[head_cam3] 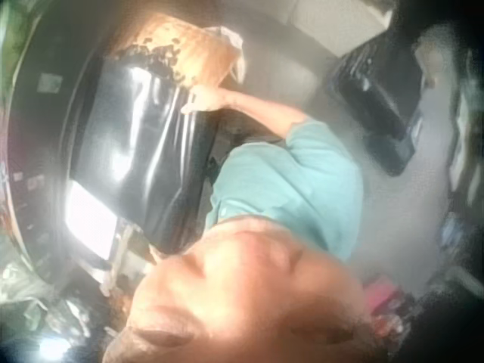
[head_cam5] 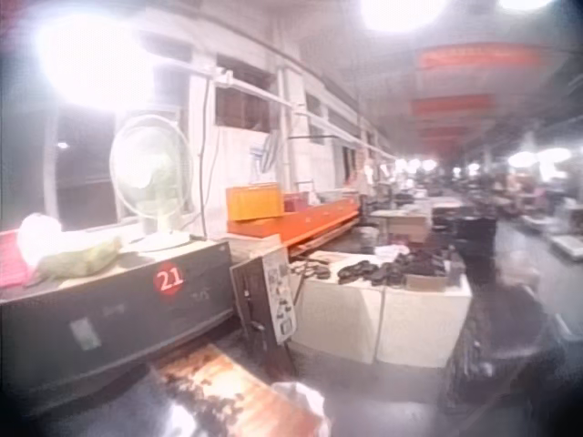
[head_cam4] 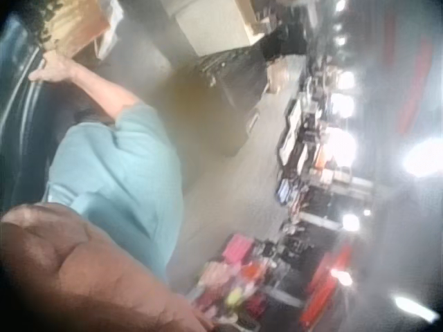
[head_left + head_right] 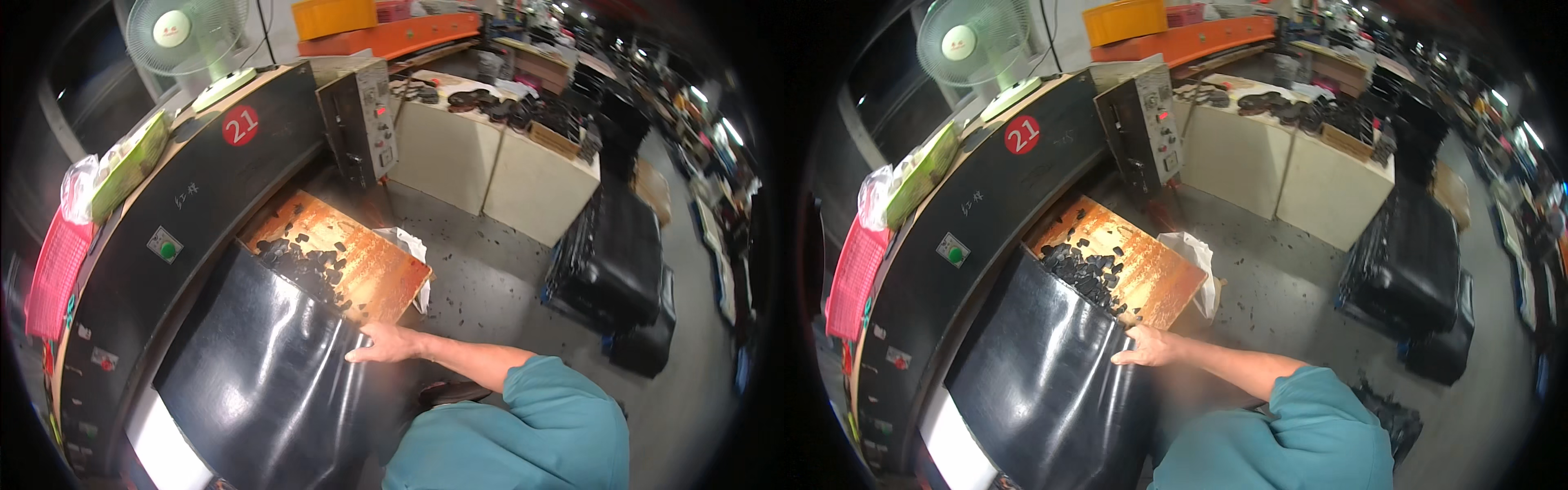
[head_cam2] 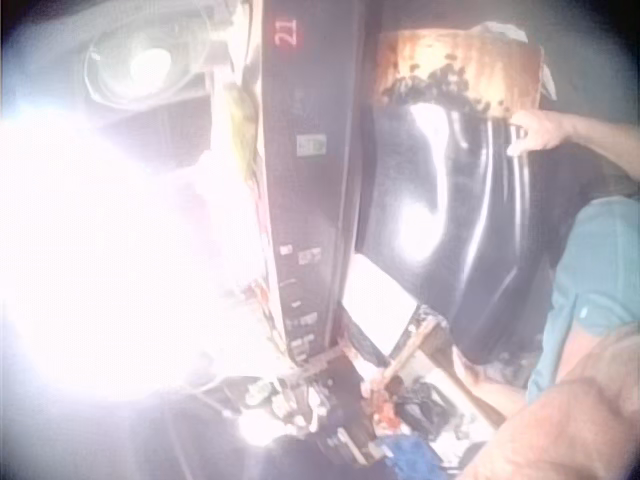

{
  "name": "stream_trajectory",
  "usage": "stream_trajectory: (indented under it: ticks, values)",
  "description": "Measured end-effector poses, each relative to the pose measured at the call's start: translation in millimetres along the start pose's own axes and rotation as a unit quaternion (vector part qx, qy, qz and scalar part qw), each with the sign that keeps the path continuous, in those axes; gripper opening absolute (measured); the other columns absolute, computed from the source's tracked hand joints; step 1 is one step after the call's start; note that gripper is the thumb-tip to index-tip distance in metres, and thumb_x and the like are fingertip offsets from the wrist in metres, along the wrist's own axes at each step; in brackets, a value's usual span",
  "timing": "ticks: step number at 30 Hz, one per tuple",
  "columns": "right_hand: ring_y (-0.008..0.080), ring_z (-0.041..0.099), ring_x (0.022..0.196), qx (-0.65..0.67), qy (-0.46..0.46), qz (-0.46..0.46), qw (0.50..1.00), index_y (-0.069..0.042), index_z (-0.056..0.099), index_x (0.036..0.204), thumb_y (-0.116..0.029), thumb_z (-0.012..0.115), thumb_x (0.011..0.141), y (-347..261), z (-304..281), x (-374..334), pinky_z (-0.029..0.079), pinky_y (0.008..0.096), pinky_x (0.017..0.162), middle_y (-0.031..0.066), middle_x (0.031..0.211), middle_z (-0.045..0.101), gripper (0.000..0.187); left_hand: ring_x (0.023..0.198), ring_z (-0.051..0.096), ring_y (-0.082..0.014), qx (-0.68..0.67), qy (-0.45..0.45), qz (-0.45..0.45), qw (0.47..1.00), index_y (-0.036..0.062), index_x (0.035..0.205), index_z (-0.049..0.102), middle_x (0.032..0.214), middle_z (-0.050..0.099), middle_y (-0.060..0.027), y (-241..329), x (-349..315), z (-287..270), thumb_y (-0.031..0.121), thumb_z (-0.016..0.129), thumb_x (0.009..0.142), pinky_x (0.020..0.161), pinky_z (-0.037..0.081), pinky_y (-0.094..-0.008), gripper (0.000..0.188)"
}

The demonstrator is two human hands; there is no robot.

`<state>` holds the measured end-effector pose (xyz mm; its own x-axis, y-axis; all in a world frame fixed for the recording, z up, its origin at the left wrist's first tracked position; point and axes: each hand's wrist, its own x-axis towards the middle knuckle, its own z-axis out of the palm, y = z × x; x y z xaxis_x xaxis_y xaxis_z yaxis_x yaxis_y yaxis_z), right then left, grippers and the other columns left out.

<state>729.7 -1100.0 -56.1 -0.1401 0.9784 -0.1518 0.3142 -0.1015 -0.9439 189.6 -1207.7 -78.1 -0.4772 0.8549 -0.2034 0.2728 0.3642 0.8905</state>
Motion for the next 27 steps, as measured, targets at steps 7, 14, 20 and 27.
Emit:
stream_trajectory:
  ticks: [7,14,20,27]
  values:
    - [0.0312,0.071,0.111,-0.018,0.145,0.029,0.989,0.002,0.066,0.133,-0.038,0.070,0.099,15.9,79.6,-33.1,0.052,0.0421,0.100,0.0204,0.117,0.075,0.053,0.147,0.046,-0.0386,0.149,-0.096,0.018,0.984,-0.0025,0.161,0.042,0.160,0.047,-0.0279,-7.6,97.9,-69.4,0.036,0.066,0.101,0.121,0.036,-0.0432,0.076]
    - [0.0227,0.072,0.099,-0.007,0.111,-0.049,0.993,0.002,0.069,0.123,-0.025,0.071,0.099,-38.8,117.4,88.0,0.055,0.0424,0.090,0.0156,0.102,0.077,0.037,0.153,0.040,-0.0404,0.235,-0.102,0.068,0.964,-0.0013,0.161,0.042,0.164,0.043,-0.0296,-8.2,191.8,-140.9,0.045,0.066,0.101,0.126,0.030,-0.0439,0.079]
    - [0.0444,0.071,0.112,-0.167,0.235,0.033,0.957,0.003,0.056,0.142,-0.035,0.069,0.096,-99.8,143.1,210.1,0.056,0.0520,0.098,0.0297,0.118,0.072,0.061,0.152,0.042,-0.0409,0.162,-0.053,0.180,0.969,-0.0016,0.158,0.047,0.164,0.043,-0.0286,58.5,273.3,-80.2,0.042,0.060,0.105,0.127,0.031,-0.0461,0.070]
    - [0.0448,0.066,0.121,-0.105,0.276,0.040,0.955,0.006,0.058,0.140,-0.028,0.072,0.096,-12.5,191.6,70.5,0.052,0.0496,0.106,0.0316,0.128,0.068,0.057,0.157,0.030,-0.0464,0.422,-0.157,0.371,0.812,0.0031,0.158,0.050,0.168,0.035,-0.0301,40.8,196.2,1.0,0.046,0.057,0.108,0.128,0.027,-0.0589,0.066]
